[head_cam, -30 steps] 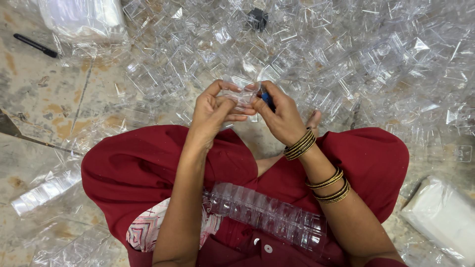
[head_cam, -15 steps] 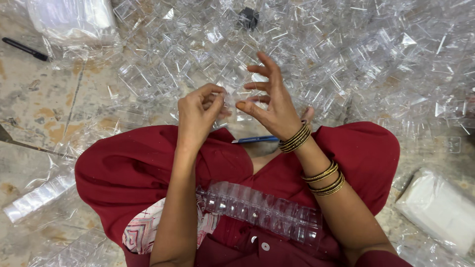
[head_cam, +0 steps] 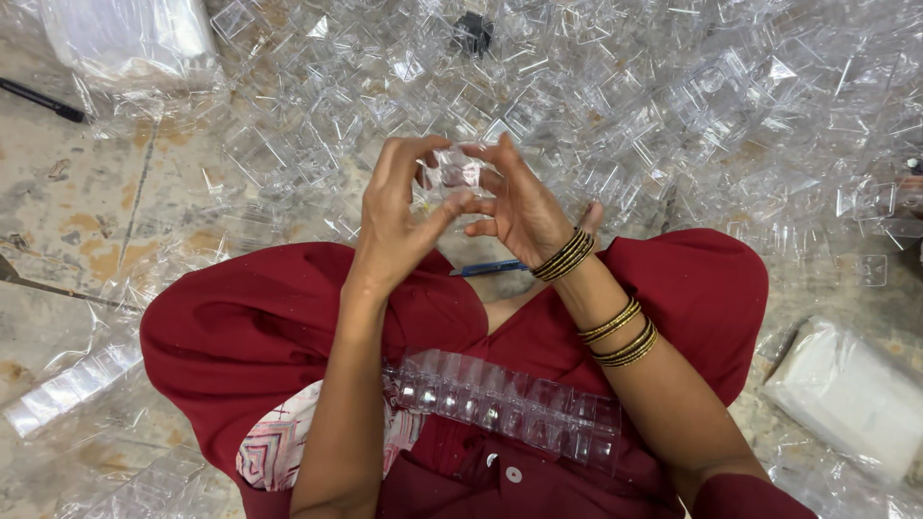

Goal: The person sits on the floor and cuts clear plastic cups into strips using a small blue-handled blade, working one cup at a time. They place finished cut pieces onto large piles of cut plastic around them and occasionally gather more cups to cut.

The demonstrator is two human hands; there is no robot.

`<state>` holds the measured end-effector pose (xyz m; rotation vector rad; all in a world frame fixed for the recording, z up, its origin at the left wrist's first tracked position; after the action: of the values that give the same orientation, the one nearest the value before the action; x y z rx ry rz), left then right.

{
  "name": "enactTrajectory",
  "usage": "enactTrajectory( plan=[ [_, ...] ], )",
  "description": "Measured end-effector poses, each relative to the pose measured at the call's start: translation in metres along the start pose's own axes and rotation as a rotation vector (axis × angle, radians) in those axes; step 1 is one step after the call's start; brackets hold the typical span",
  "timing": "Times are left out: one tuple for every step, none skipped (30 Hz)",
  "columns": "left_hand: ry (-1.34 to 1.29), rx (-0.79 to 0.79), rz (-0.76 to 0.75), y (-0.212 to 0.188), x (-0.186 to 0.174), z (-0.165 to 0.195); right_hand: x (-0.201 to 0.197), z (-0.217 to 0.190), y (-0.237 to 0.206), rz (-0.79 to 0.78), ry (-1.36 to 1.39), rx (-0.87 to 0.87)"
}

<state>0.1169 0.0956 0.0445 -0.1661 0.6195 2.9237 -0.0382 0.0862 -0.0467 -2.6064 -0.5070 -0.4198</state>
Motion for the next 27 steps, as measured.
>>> enactTrajectory(
  plan=[
    [-0.013, -0.081, 0.026, -0.004, -0.001, -0.01, 0.003, 0.0, -0.003, -0.005, -0.054, 0.009],
    [-0.028, -0.163, 0.05, -0.008, -0.002, -0.019, 0.005, 0.001, -0.007, -0.009, -0.107, 0.017],
    [-0.041, -0.203, 0.068, -0.012, -0.001, -0.024, 0.006, 0.003, -0.012, -0.012, -0.159, 0.026],
    [-0.053, -0.246, 0.08, -0.017, 0.001, -0.029, 0.007, 0.002, -0.016, -0.032, -0.179, -0.007],
    [-0.068, -0.292, 0.088, -0.022, 0.004, -0.032, 0.005, 0.003, -0.019, -0.046, -0.197, -0.038],
    [-0.044, -0.194, 0.085, -0.022, 0.006, -0.024, 0.001, 0.004, -0.022, -0.053, -0.208, -0.064],
    [-0.028, -0.095, 0.071, -0.025, 0.009, -0.012, -0.005, 0.003, -0.026, -0.033, -0.198, -0.119],
    [-0.034, -0.045, 0.054, -0.028, 0.012, -0.006, -0.015, 0.0, -0.026, -0.012, -0.198, -0.174],
    [-0.051, 0.004, 0.038, -0.032, 0.014, 0.005, -0.025, -0.004, -0.028, 0.033, -0.216, -0.225],
    [-0.099, -0.002, 0.022, -0.037, 0.016, 0.011, -0.036, -0.008, -0.03, 0.07, -0.237, -0.285],
    [-0.122, -0.013, 0.004, -0.043, 0.017, 0.022, -0.043, -0.018, -0.039, 0.071, -0.286, -0.391],
    [-0.146, -0.025, -0.013, -0.05, 0.017, 0.034, -0.048, -0.03, -0.051, 0.066, -0.338, -0.5],
    [-0.111, -0.026, -0.049, -0.058, 0.019, 0.049, -0.051, -0.044, -0.07, 0.054, -0.395, -0.615],
    [-0.076, -0.027, -0.085, -0.066, 0.022, 0.065, -0.056, -0.053, -0.088, 0.087, -0.462, -0.625],
    [-0.006, -0.023, -0.137, -0.074, 0.024, 0.083, -0.062, -0.066, -0.113, 0.117, -0.528, -0.632],
    [0.049, -0.045, -0.193, -0.084, 0.026, 0.1, -0.065, -0.078, -0.14, 0.157, -0.608, -0.634],
    [0.105, -0.064, -0.25, -0.093, 0.029, 0.116, -0.068, -0.092, -0.167, 0.197, -0.686, -0.633],
    [0.141, -0.107, -0.316, -0.103, 0.031, 0.129, -0.071, -0.105, -0.203, 0.252, -0.778, -0.629],
    [0.177, -0.149, -0.383, -0.113, 0.037, 0.139, -0.077, -0.11, -0.243, 0.293, -0.753, -0.548],
    [0.199, -0.169, -0.459, -0.124, 0.043, 0.147, -0.066, -0.117, -0.277, 0.202, -0.827, -0.583],
    [0.222, -0.187, -0.537, -0.133, 0.05, 0.151, -0.062, -0.118, -0.304, 0.159, -0.911, -0.565],
    [0.24, -0.204, -0.614, -0.145, 0.055, 0.153, -0.057, -0.118, -0.33, 0.114, -0.995, -0.551],
    [0.251, -0.271, -0.641, -0.155, 0.059, 0.147, -0.057, -0.11, -0.353, 0.113, -1.085, -0.479],
    [0.262, -0.339, -0.667, -0.166, 0.065, 0.138, -0.056, -0.097, -0.37, 0.103, -1.187, -0.409],
    [0.273, -0.408, -0.691, -0.177, 0.07, 0.126, -0.056, -0.08, -0.383, 0.088, -1.287, -0.337],
    [0.336, -0.426, -0.69, -0.186, 0.072, 0.117, -0.063, -0.062, -0.396, 0.12, -1.259, -0.206],
    [0.397, -0.442, -0.689, -0.194, 0.073, 0.108, -0.069, -0.043, -0.408, 0.152, -1.228, -0.074]
  ],
)
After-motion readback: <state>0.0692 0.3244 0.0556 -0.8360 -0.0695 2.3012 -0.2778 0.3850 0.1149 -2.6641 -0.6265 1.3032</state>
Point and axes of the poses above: each hand's wrist, its own y-axis towards the middle knuckle, its own x-axis out of the palm, z = x × y, the point moved 8 cm from there along y, towards the middle knuckle, and after that the axes turned 14 degrees about -y, right-handed, at the moved point
